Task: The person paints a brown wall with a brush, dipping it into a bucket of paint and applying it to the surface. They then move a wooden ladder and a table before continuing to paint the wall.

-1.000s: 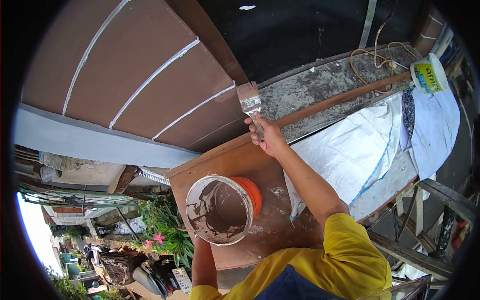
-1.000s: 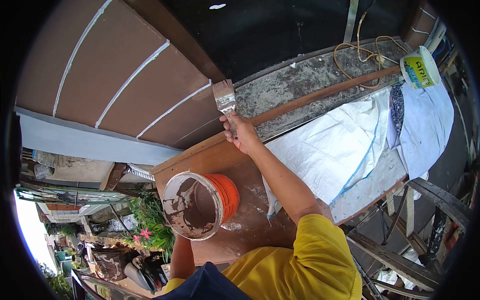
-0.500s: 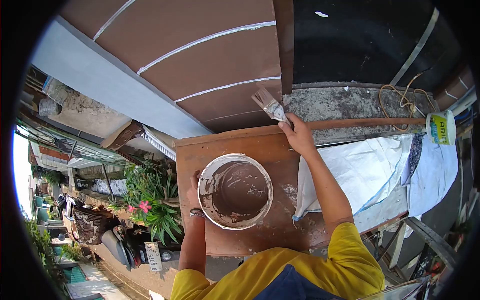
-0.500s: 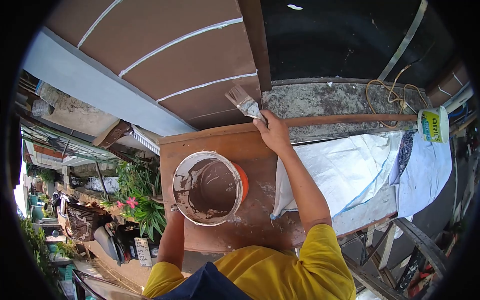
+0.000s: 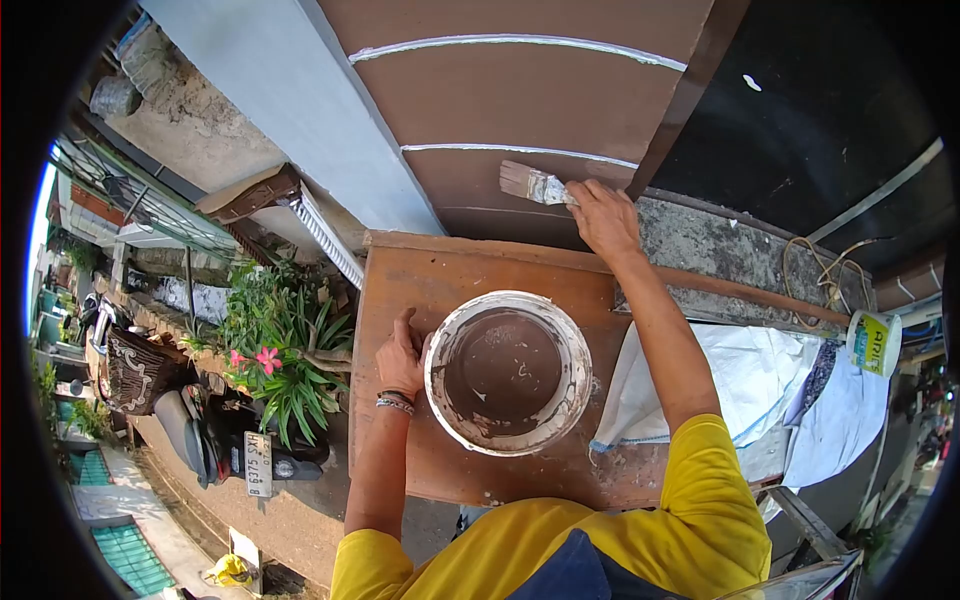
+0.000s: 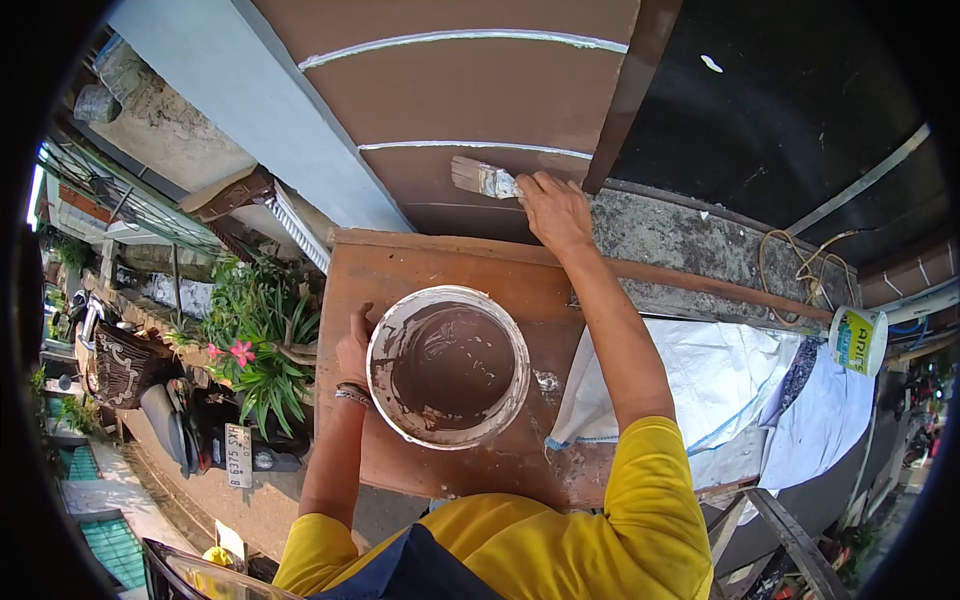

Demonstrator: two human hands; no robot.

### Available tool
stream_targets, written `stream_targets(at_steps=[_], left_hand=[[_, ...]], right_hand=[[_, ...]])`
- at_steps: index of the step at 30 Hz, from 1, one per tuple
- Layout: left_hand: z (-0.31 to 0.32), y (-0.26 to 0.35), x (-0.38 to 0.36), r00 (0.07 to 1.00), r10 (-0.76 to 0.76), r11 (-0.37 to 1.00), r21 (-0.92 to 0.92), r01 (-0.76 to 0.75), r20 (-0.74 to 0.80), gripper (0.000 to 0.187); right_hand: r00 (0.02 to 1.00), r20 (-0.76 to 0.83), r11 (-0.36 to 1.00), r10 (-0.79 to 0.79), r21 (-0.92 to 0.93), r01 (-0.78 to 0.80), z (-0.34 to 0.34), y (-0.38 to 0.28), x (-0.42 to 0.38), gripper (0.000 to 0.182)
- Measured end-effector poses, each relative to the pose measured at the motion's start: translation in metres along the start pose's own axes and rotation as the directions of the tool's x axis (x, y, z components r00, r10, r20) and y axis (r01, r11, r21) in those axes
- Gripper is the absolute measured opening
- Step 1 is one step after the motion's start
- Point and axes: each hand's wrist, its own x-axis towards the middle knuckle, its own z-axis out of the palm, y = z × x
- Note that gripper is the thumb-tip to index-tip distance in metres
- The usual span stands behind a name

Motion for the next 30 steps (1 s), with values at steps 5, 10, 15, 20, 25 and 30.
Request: stream_targets(at_steps=[5, 10, 15, 20, 25, 30], left_hand=[[-0.003, 0.005, 0.000, 1.000, 0.007, 1.000, -0.018, -0.008, -0.019, 0.055], [-0.005, 0.007, -0.001, 1.000, 0.004, 1.000, -0.022, -0.004, -0.017, 0.054], [-0.004, 0.006, -0.001, 1.000, 0.011, 0.999, -0.039, -0.012, -0.024, 0.055], [-0.003, 0.005, -0.001, 0.999, 0.027, 0.999, -0.043, -0.029, -0.032, 0.055], [-0.002, 0.003, -0.001, 0.999, 0.032, 0.999, -0.040, -0.033, -0.031, 0.055], [-0.003, 0.004, -0.001, 1.000, 0.015, 0.999, -0.037, -0.016, -0.019, 0.055]], right_hand=[[0.998, -0.041, 0.998, -0.055, -0.031, 0.053, -0.001, 0.002, 0.014, 0.028], [0.998, -0.040, 0.998, -0.043, -0.038, 0.042, -0.002, 0.004, 0.017, 0.028], [1.000, -0.012, 1.000, -0.006, -0.026, 0.006, -0.004, 0.005, 0.016, 0.027], [0.999, 0.013, 1.000, 0.029, -0.009, -0.029, -0.009, 0.007, 0.015, 0.026], [0.996, 0.059, 0.998, 0.064, 0.020, -0.066, -0.011, 0.010, 0.013, 0.026], [0.992, 0.074, 0.993, 0.098, 0.050, -0.102, -0.012, 0.012, 0.009, 0.026]])
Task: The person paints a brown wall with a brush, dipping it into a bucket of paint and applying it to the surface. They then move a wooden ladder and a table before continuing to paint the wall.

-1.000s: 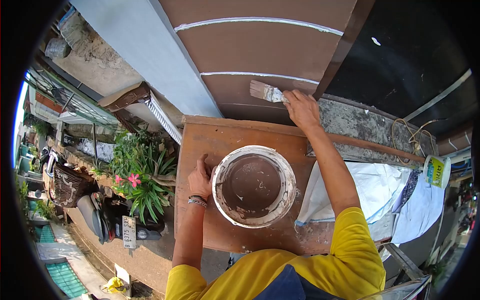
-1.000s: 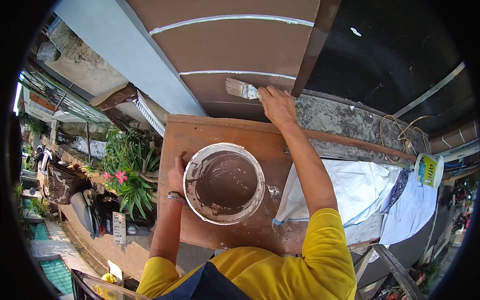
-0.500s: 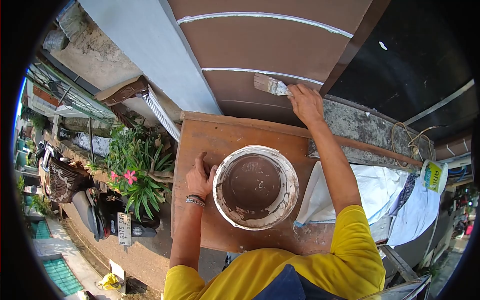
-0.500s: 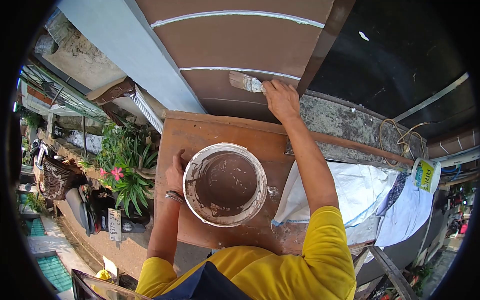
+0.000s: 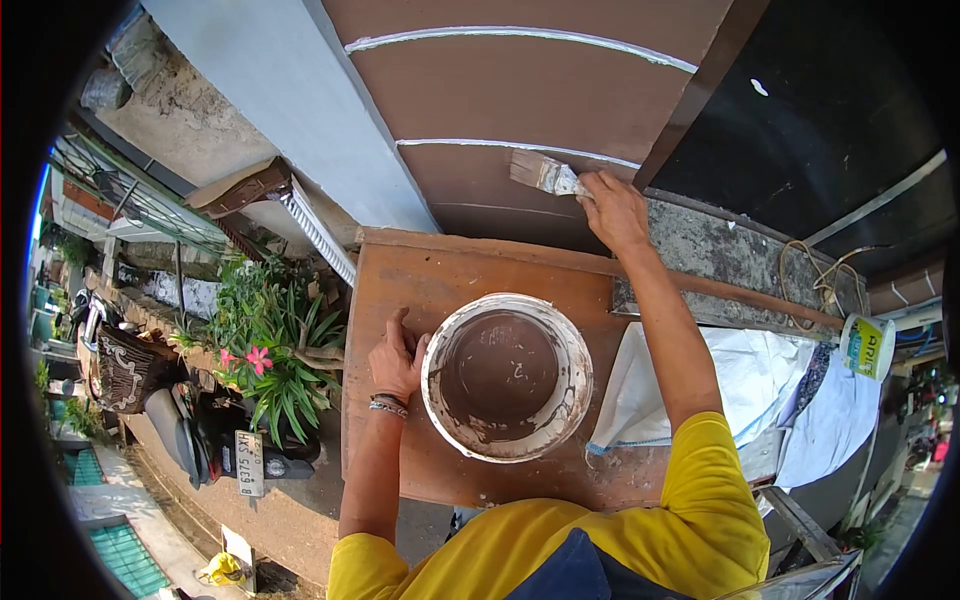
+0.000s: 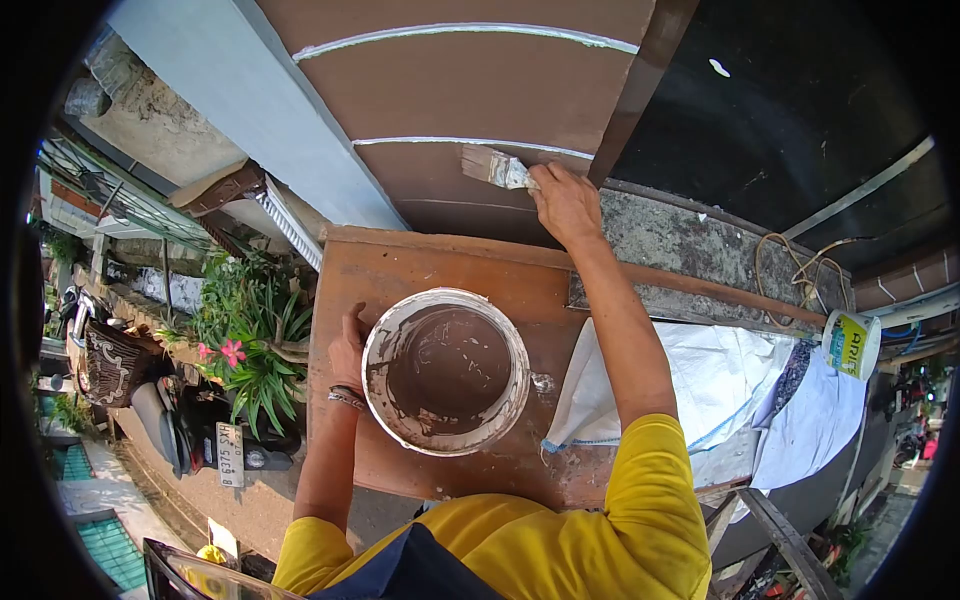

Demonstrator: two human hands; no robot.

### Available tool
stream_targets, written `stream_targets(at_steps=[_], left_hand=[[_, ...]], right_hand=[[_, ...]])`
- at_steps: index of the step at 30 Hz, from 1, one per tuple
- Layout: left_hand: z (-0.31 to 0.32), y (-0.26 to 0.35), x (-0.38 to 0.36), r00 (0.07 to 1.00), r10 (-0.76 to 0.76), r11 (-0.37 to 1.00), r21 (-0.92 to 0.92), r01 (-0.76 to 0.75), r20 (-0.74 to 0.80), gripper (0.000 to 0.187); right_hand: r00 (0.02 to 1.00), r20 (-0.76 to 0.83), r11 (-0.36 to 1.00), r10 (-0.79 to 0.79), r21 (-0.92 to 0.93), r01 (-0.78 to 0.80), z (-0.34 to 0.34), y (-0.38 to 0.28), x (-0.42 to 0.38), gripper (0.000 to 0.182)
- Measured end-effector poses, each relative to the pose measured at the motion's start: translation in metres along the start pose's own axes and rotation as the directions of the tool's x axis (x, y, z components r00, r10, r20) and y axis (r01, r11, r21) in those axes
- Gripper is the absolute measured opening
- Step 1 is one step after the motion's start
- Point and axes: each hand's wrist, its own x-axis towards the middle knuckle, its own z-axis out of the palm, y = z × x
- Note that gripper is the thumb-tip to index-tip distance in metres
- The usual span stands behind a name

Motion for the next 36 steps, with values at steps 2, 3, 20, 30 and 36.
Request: stream_targets(at_steps=[2, 3, 20, 30, 36], left_hand=[[0.000, -0.001, 0.000, 1.000, -0.003, 1.000, -0.003, 0.003, -0.001, 0.055], [0.001, -0.001, 0.000, 1.000, -0.002, 1.000, -0.005, 0.002, -0.001, 0.056], [0.001, -0.001, 0.000, 1.000, 0.003, 1.000, 0.016, -0.003, 0.001, 0.057], [0.000, 0.002, 0.000, 1.000, 0.000, 1.000, 0.020, 0.000, -0.006, 0.056], [-0.002, 0.004, 0.000, 1.000, -0.007, 1.000, 0.006, 0.007, -0.012, 0.055]], right_hand=[[1.000, 0.007, 1.000, 0.011, 0.008, -0.011, 0.000, 0.000, -0.001, 0.027], [1.000, 0.006, 1.000, 0.011, 0.009, -0.011, 0.001, 0.002, -0.001, 0.027], [1.000, -0.014, 0.998, 0.019, 0.061, -0.018, -0.003, 0.010, -0.017, 0.027], [0.997, -0.032, 0.994, -0.069, 0.085, 0.071, 0.007, -0.026, 0.009, 0.024], [0.994, -0.031, 0.990, -0.102, 0.099, 0.104, 0.022, -0.047, 0.022, 0.022]])
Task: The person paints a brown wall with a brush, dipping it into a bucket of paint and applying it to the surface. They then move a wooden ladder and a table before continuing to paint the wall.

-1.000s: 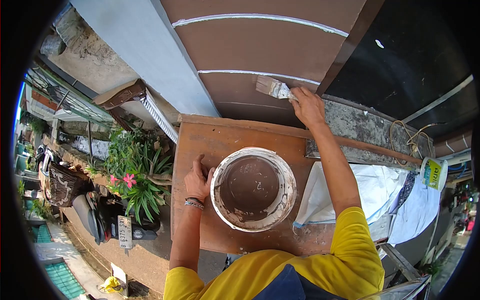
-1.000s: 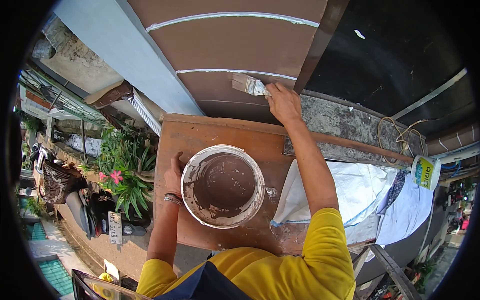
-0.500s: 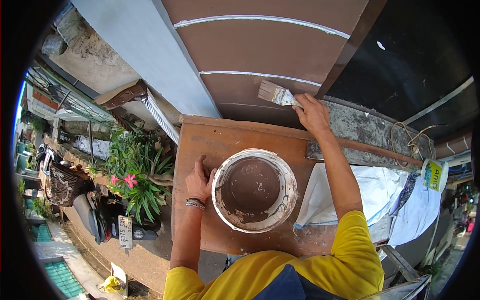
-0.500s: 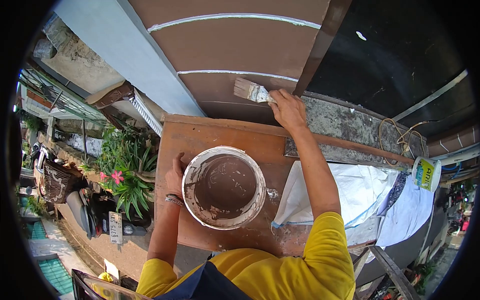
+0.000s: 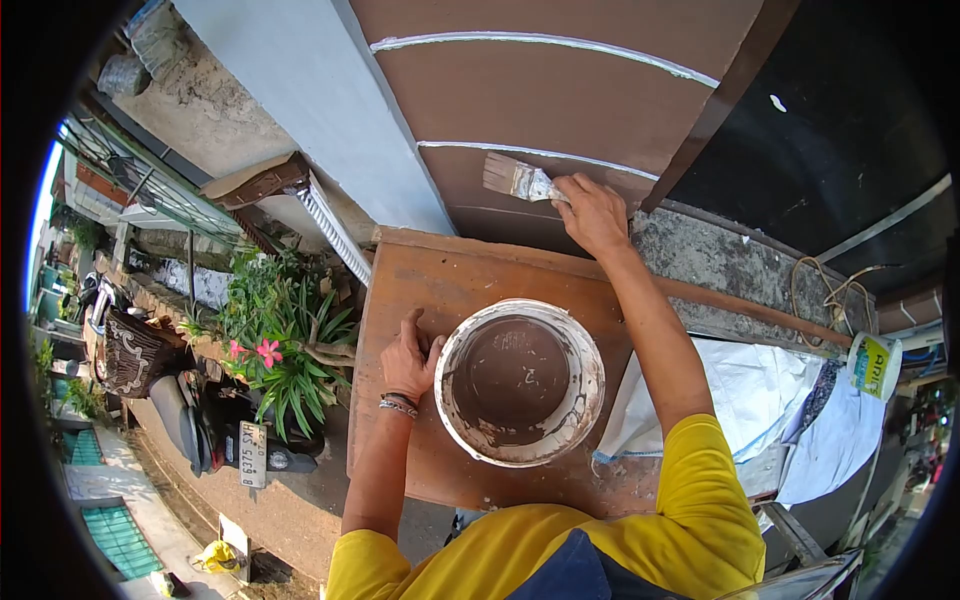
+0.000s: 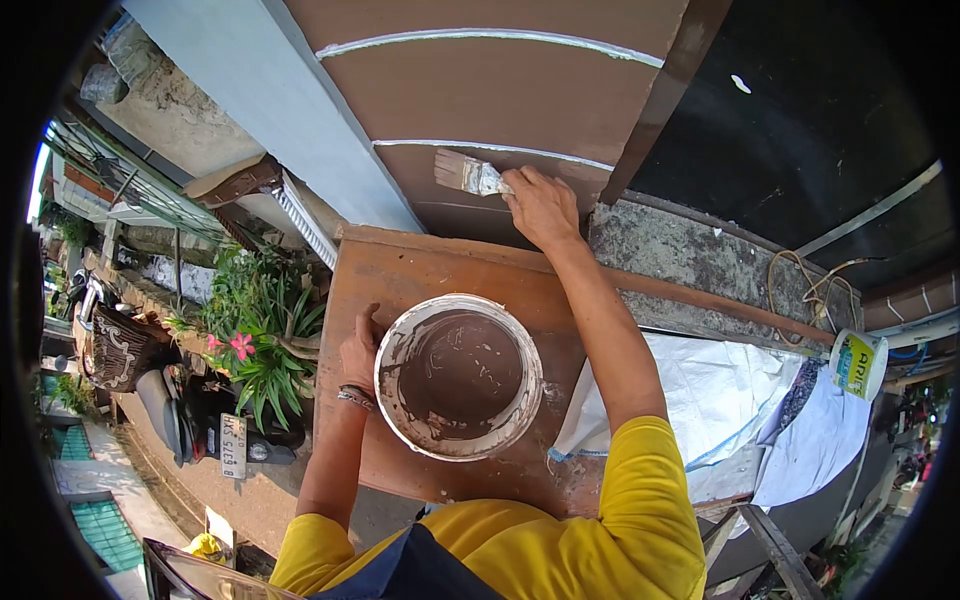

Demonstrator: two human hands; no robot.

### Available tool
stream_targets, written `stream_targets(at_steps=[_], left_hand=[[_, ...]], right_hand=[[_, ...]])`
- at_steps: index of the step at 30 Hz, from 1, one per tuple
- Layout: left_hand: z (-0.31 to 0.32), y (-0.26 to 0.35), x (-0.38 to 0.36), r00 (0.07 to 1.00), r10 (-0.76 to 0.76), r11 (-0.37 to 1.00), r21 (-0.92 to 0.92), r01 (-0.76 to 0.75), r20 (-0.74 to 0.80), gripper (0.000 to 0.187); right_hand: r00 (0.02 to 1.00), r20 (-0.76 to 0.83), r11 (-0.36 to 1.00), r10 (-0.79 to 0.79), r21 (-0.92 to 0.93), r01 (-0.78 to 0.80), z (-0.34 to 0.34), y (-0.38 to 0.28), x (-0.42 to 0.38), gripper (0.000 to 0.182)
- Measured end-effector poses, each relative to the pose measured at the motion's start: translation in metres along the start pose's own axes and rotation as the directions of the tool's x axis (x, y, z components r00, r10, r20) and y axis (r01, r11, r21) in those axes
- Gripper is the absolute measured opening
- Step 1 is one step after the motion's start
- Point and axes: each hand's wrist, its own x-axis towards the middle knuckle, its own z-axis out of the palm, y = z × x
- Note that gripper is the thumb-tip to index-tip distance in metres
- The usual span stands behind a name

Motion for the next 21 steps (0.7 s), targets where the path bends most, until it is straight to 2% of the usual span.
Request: stream_targets(at_steps=[13, 19, 21], left_hand=[[-0.001, 0.001, 0.000, 1.000, 0.010, 1.000, -0.008, -0.010, -0.009, 0.055], [-0.002, 0.002, 0.000, 1.000, 0.000, 1.000, -0.015, 0.000, -0.008, 0.056], [-0.002, 0.002, 0.000, 1.000, -0.001, 1.000, -0.021, 0.001, 0.002, 0.056]], right_hand=[[0.999, 0.050, 1.000, 0.023, 0.017, -0.023, 0.012, -0.013, 0.015, 0.025], [0.997, 0.004, 0.996, -0.079, 0.045, 0.079, 0.016, -0.019, 0.015, 0.023], [0.999, 0.045, 0.996, -0.022, 0.089, 0.018, 0.013, -0.023, 0.016, 0.025]])
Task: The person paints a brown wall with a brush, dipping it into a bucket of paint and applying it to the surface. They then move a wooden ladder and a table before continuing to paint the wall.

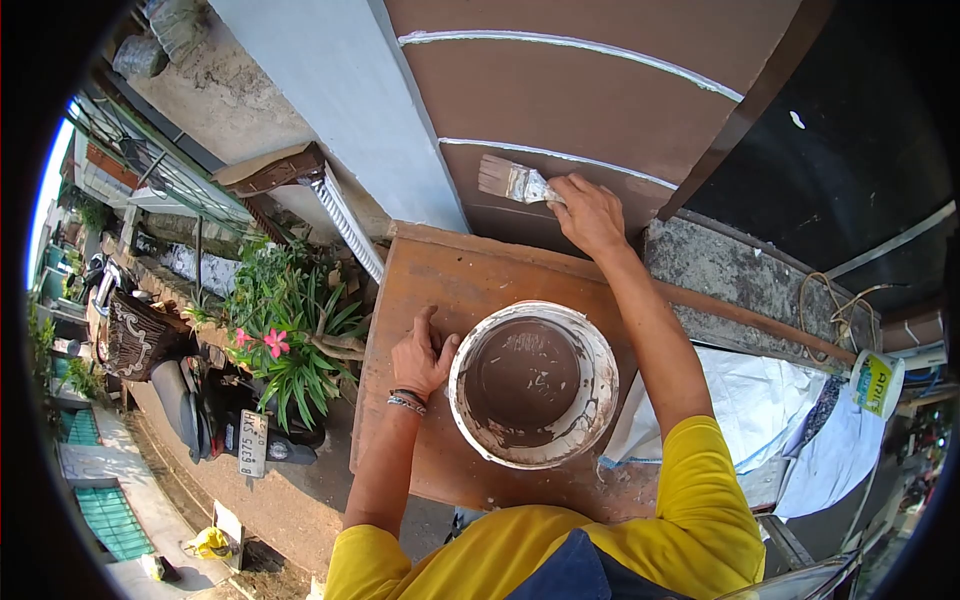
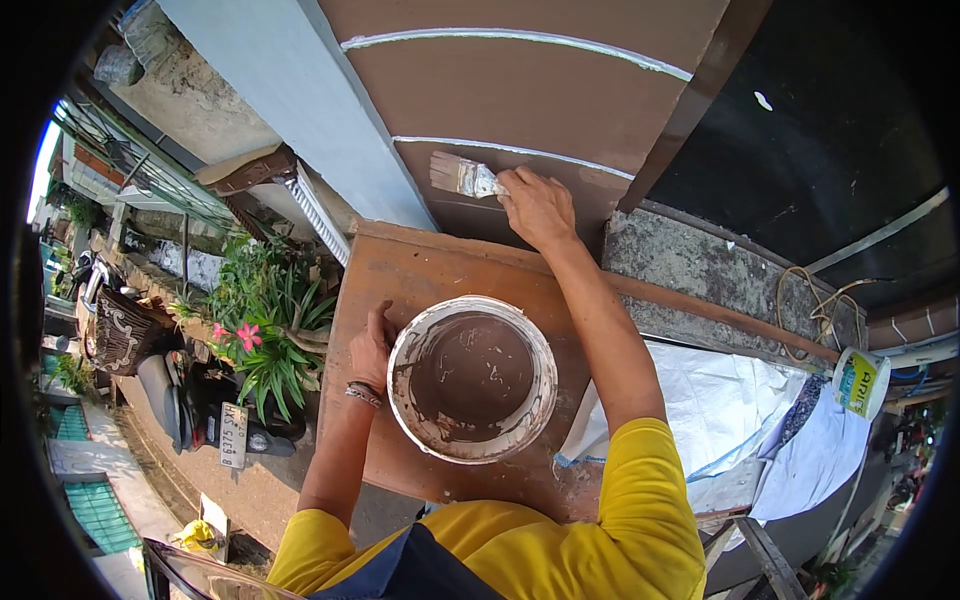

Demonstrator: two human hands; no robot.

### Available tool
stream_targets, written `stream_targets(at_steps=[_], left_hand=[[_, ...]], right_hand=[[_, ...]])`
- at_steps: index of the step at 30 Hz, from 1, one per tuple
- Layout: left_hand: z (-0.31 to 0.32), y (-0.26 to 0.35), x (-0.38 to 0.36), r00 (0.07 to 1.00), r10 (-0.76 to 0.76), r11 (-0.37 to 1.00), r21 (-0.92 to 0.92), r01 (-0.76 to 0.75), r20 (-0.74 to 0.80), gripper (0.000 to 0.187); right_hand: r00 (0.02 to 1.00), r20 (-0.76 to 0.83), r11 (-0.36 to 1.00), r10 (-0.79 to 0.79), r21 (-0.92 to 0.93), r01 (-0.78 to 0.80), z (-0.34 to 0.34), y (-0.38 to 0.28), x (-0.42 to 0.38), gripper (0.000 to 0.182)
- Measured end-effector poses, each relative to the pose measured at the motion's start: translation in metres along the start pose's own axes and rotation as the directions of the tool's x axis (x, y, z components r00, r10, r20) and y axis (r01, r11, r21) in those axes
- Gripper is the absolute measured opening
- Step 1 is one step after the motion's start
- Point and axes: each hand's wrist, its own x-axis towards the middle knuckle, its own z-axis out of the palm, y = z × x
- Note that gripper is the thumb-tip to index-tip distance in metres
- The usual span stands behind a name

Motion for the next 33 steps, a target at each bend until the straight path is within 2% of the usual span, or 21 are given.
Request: stream_targets(at_steps=[1, 5, 9, 15, 18, 21, 24, 25, 28, 33], left_hand=[[0.000, 0.000, 0.000, 1.000, -0.002, 1.000, -0.003, 0.002, 0.005, 0.056], [-0.001, -0.001, -0.001, 1.000, 0.007, 1.000, 0.002, -0.007, -0.007, 0.056], [0.000, 0.000, 0.000, 1.000, 0.004, 1.000, -0.010, -0.005, -0.001, 0.056], [-0.001, -0.001, -0.001, 1.000, 0.006, 0.999, -0.041, -0.007, -0.007, 0.056], [-0.001, -0.002, 0.001, 1.000, 0.015, 0.999, -0.039, -0.015, -0.011, 0.057], [0.000, 0.000, 0.000, 1.000, 0.004, 0.999, -0.033, -0.004, -0.004, 0.057], [0.000, 0.000, 0.001, 1.000, 0.002, 1.000, -0.023, -0.002, -0.002, 0.056], [0.001, -0.001, 0.001, 1.000, 0.003, 1.000, -0.013, -0.003, -0.004, 0.056], [0.002, -0.002, 0.000, 1.000, 0.000, 1.000, -0.008, 0.000, 0.000, 0.056], [0.002, -0.001, 0.001, 1.000, 0.008, 1.000, -0.023, -0.008, -0.012, 0.055]], right_hand=[[0.999, 0.019, 0.999, 0.029, 0.023, -0.030, -0.001, -0.003, 0.001, 0.026], [0.975, 0.196, 0.909, 0.108, 0.378, -0.177, 0.011, -0.016, 0.007, 0.033], [0.968, 0.235, 0.842, 0.085, 0.503, -0.196, 0.033, -0.021, 0.015, 0.035], [0.947, 0.310, 0.816, 0.078, 0.526, -0.240, 0.038, -0.017, 0.018, 0.035], [0.986, 0.150, 0.917, 0.074, 0.377, -0.126, 0.025, 0.004, -0.008, 0.035], [0.993, 0.043, 0.973, 0.107, 0.199, -0.113, 0.002, 0.021, -0.028, 0.032], [0.998, 0.004, 0.997, 0.064, 0.051, -0.065, -0.009, 0.035, -0.033, 0.032], [0.999, -0.024, 0.998, 0.038, -0.048, -0.039, -0.011, 0.036, -0.033, 0.029], [0.995, -0.101, 0.990, 0.001, -0.139, -0.015, -0.015, 0.039, -0.031, 0.027], [0.988, -0.132, 0.972, -0.081, -0.229, 0.049, -0.011, 0.043, -0.026, 0.027]])
